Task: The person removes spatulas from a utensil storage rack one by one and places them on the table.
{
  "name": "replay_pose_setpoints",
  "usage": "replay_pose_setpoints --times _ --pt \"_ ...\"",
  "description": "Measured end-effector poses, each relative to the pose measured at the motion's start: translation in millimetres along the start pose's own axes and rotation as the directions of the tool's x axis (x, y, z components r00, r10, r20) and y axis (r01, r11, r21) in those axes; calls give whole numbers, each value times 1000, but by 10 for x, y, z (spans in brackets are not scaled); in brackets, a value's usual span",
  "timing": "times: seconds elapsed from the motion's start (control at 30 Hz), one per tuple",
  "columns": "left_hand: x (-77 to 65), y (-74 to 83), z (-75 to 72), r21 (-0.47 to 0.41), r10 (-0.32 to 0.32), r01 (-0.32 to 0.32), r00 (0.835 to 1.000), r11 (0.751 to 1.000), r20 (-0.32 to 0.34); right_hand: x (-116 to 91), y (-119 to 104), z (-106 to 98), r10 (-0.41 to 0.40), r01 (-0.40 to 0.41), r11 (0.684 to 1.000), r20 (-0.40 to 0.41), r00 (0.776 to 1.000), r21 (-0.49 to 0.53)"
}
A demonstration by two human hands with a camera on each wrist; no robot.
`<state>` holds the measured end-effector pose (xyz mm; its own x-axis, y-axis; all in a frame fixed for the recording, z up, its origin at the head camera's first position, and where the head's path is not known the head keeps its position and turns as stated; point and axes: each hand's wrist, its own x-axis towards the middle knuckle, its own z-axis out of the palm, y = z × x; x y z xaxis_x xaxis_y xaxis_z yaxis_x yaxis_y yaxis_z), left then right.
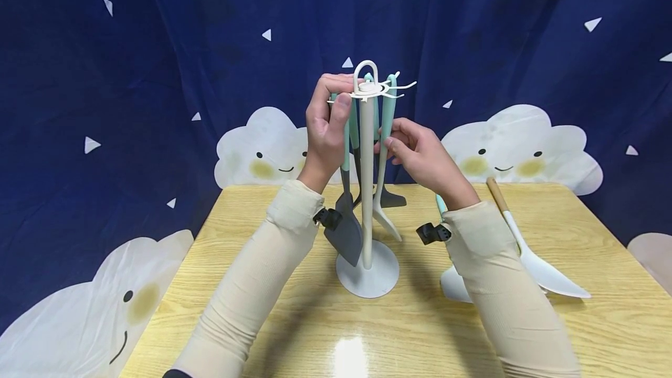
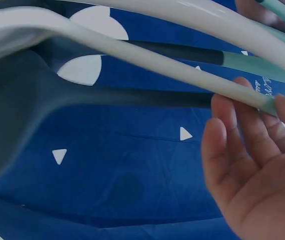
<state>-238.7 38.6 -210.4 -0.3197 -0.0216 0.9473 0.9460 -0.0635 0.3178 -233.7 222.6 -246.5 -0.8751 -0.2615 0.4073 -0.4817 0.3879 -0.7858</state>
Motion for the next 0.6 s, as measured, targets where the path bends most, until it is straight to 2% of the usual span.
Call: replay_pose_setpoints --times 0.17,0.3,0.6 --pt "-18 -158 30 -1 7 -7 1000 1000 -10 -4 60 17 -31 31 998 -1 1000 51" --pt "-32 -310 48 -2 19 -19 1000 1000 -9 -17 73 2 -36 36 998 1 999 42" --pt "-55 -357 43 1 31 -31 999 1000 -14 -27 25 11 60 -62 996 -47 997 -56"
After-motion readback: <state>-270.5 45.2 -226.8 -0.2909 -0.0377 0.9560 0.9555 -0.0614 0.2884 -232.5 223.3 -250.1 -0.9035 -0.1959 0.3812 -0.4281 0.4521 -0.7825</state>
